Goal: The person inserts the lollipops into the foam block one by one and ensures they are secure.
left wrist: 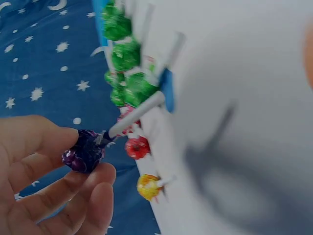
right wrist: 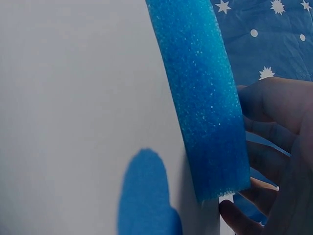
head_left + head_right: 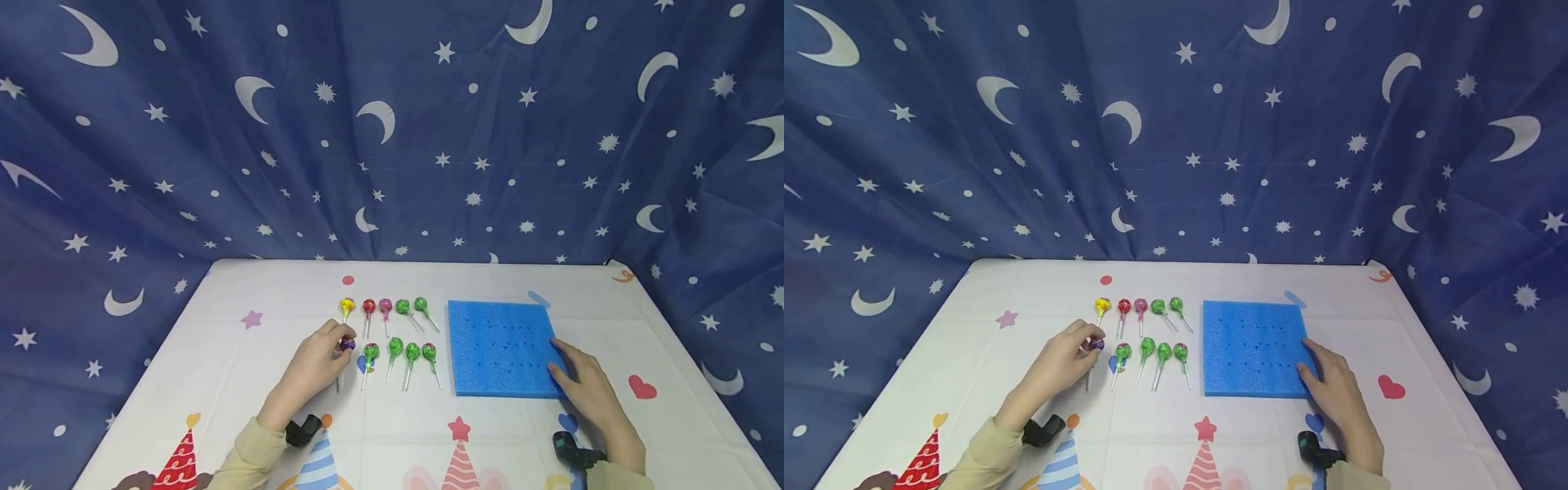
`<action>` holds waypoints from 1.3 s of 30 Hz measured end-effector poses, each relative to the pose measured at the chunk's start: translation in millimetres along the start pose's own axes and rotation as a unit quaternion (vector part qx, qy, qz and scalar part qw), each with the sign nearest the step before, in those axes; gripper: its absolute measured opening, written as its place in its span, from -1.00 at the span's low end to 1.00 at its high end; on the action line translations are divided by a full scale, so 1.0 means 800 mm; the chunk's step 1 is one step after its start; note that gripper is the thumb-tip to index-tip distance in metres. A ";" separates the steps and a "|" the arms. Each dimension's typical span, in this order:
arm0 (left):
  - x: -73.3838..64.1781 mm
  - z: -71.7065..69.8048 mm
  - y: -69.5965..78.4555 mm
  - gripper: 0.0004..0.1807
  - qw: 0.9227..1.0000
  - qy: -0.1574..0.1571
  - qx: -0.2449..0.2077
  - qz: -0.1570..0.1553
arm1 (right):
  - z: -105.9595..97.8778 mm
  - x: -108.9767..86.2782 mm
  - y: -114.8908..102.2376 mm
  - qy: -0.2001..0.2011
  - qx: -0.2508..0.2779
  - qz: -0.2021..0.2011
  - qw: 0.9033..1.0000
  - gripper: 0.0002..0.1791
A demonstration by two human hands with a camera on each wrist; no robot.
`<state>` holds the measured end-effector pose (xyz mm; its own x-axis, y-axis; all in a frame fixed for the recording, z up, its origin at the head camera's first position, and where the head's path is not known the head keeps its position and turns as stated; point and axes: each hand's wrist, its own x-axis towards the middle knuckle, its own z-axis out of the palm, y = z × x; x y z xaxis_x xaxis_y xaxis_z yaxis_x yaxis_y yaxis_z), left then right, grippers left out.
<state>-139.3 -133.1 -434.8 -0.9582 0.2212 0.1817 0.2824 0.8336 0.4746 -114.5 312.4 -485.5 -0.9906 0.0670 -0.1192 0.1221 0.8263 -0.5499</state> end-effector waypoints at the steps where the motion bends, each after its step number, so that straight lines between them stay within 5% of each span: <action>1: -0.001 -0.001 0.002 -0.74 1.000 0.003 -0.005 -0.002 | 0.000 0.000 0.000 0.002 -0.001 -0.002 1.000 -0.25; 13: -0.001 -0.002 0.033 -0.74 0.999 0.016 -0.044 0.007 | 0.001 -0.003 0.001 0.013 0.000 -0.014 1.000 -0.28; 22: 0.008 0.007 0.052 -0.73 0.997 0.029 -0.047 0.047 | 0.000 -0.002 0.000 0.005 0.000 -0.009 1.000 -0.26; 39: 0.028 0.026 0.096 -0.72 0.994 0.017 -0.064 0.082 | -0.001 -0.003 0.000 0.008 0.004 -0.009 1.000 -0.26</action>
<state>-140.3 -53.8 -412.0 -0.8972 0.3298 0.2938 0.4406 0.7155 0.5422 -112.5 312.3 -484.6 -0.9935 0.0610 -0.0957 0.1042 0.8234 -0.5578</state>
